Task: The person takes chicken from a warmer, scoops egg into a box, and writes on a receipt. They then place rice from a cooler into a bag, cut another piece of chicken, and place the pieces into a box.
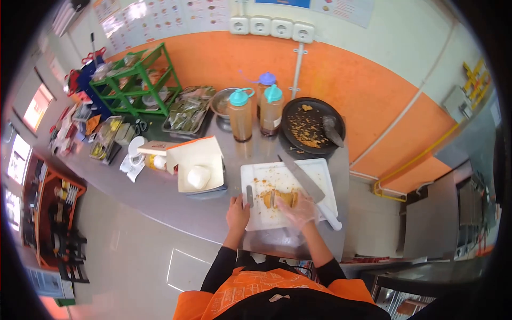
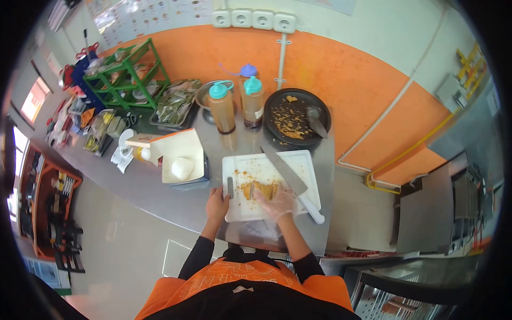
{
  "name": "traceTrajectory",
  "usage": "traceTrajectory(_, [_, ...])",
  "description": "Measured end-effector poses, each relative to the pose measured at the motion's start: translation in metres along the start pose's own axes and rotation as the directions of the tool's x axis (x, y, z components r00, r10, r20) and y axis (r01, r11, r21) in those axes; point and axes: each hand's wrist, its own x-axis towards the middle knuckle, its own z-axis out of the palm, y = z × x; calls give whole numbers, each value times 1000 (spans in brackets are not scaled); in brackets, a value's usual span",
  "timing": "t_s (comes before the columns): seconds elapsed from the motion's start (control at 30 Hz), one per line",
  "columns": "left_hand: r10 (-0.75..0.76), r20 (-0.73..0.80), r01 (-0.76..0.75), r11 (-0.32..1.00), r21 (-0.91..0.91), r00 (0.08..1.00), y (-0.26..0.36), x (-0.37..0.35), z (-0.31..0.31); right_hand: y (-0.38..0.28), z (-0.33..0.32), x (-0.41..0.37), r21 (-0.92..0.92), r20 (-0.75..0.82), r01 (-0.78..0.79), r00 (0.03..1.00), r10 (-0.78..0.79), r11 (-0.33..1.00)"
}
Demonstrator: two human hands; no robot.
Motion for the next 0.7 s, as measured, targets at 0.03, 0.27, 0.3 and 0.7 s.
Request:
traceTrajectory(0.03, [36,-31,-36,999,4,999,-2,2,-3,-18,9,6,-57,85,-22,996,27,998])
traceTrajectory(0.27, [156,-83,-175,923,-342,984,-29,-13,-67,-100,12,7,-209,-157,-223,969,192,952])
traceTrajectory(0.3, [144,-75,-161,906,-392,987,-34,-18,-83,-104,6,8,-188,-107,-200,977,182,962])
traceTrajectory(0.7, [116,-50,-126,941,-314,992,-134,41,-200,-172,-6,-7,867,-86,36,993,79,496])
